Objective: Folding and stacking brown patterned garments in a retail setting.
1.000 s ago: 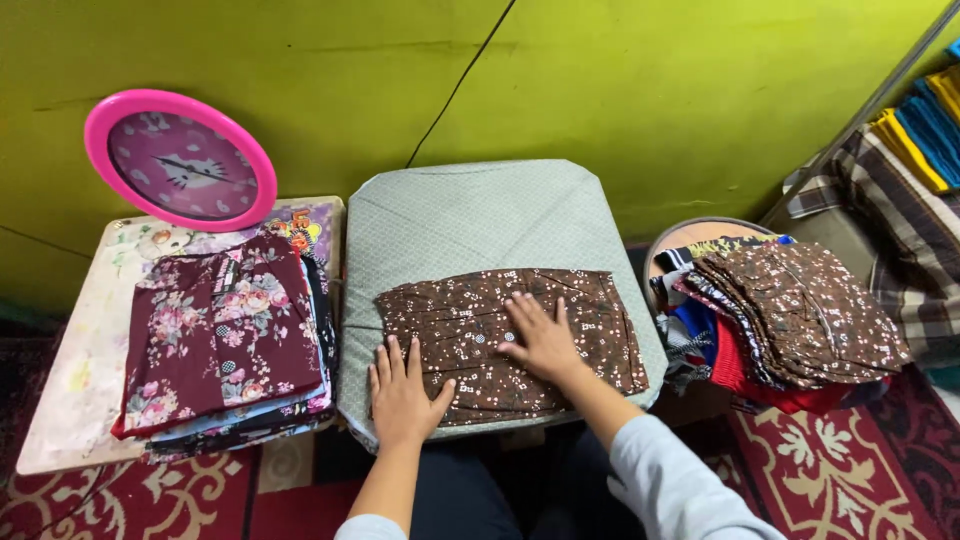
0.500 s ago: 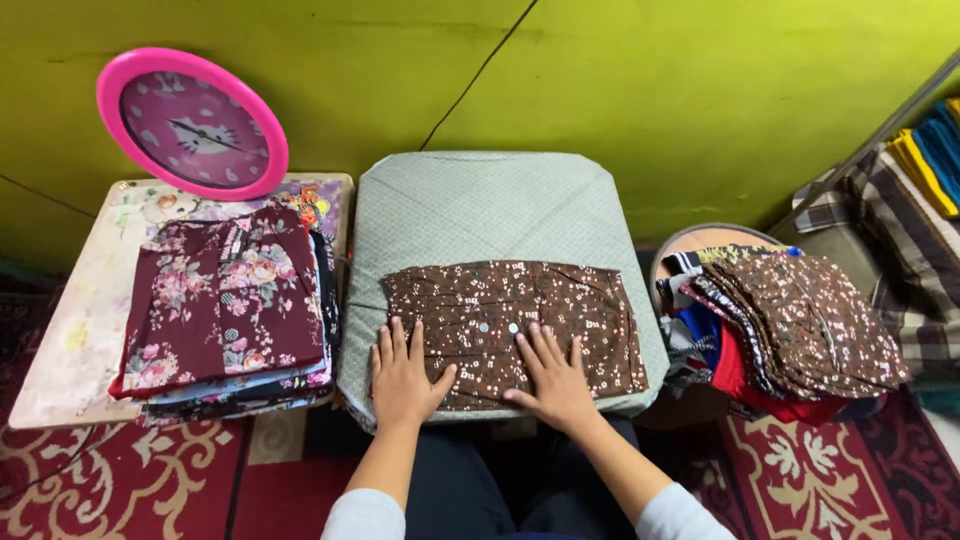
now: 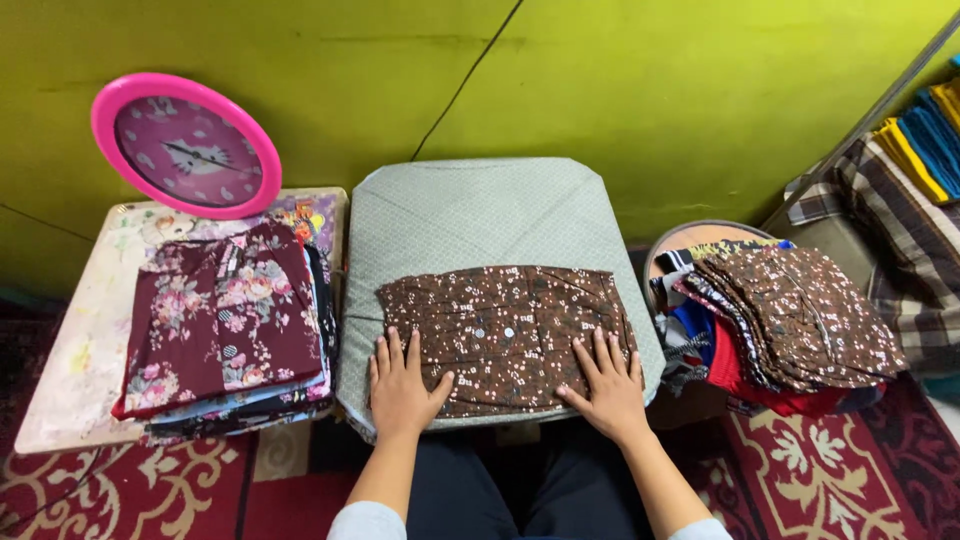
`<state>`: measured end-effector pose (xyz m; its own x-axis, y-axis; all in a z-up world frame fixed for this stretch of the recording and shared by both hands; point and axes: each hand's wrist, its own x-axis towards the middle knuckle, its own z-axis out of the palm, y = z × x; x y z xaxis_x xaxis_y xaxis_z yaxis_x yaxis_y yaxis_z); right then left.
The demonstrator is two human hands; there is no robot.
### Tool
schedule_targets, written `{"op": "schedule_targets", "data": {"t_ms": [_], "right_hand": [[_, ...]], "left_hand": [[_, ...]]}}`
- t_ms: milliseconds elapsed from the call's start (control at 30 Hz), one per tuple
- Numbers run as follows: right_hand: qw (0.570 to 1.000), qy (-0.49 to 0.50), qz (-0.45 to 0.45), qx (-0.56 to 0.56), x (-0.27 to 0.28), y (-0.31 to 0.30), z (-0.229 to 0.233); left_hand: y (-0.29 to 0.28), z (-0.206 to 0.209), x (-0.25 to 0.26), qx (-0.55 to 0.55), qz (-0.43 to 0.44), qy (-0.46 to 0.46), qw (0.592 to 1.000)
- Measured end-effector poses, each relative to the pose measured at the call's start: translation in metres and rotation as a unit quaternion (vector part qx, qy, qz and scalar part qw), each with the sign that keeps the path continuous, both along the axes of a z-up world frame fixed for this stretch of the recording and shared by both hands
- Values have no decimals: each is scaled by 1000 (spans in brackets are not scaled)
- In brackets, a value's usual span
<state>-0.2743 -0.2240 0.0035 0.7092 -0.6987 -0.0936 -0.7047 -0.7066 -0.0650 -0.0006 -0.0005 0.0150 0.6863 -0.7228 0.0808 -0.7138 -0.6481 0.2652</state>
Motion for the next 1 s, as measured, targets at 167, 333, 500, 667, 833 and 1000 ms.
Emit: {"op": "schedule_targets", "data": {"t_ms": [167, 333, 500, 667, 833, 1000], "right_hand": [[1000, 0, 8, 7, -4, 0, -5], [992, -82, 52, -75, -6, -13, -30], [999, 27, 27, 34, -3, -11, -6], [999, 19, 21, 43, -1, -7, 9], [998, 2, 36, 53, -3, -11, 5], [995, -18, 53, 79, -14, -32, -3]], "left_hand": [[14, 5, 3, -5, -51, 57, 997], [31, 27, 20, 99, -158, 119, 975], [47, 1, 51, 102, -274, -12, 956], [28, -17, 65, 47, -313, -109, 942], [13, 11, 66, -39, -269, -137, 953], [-7, 16, 78, -61, -244, -145, 957]]}}
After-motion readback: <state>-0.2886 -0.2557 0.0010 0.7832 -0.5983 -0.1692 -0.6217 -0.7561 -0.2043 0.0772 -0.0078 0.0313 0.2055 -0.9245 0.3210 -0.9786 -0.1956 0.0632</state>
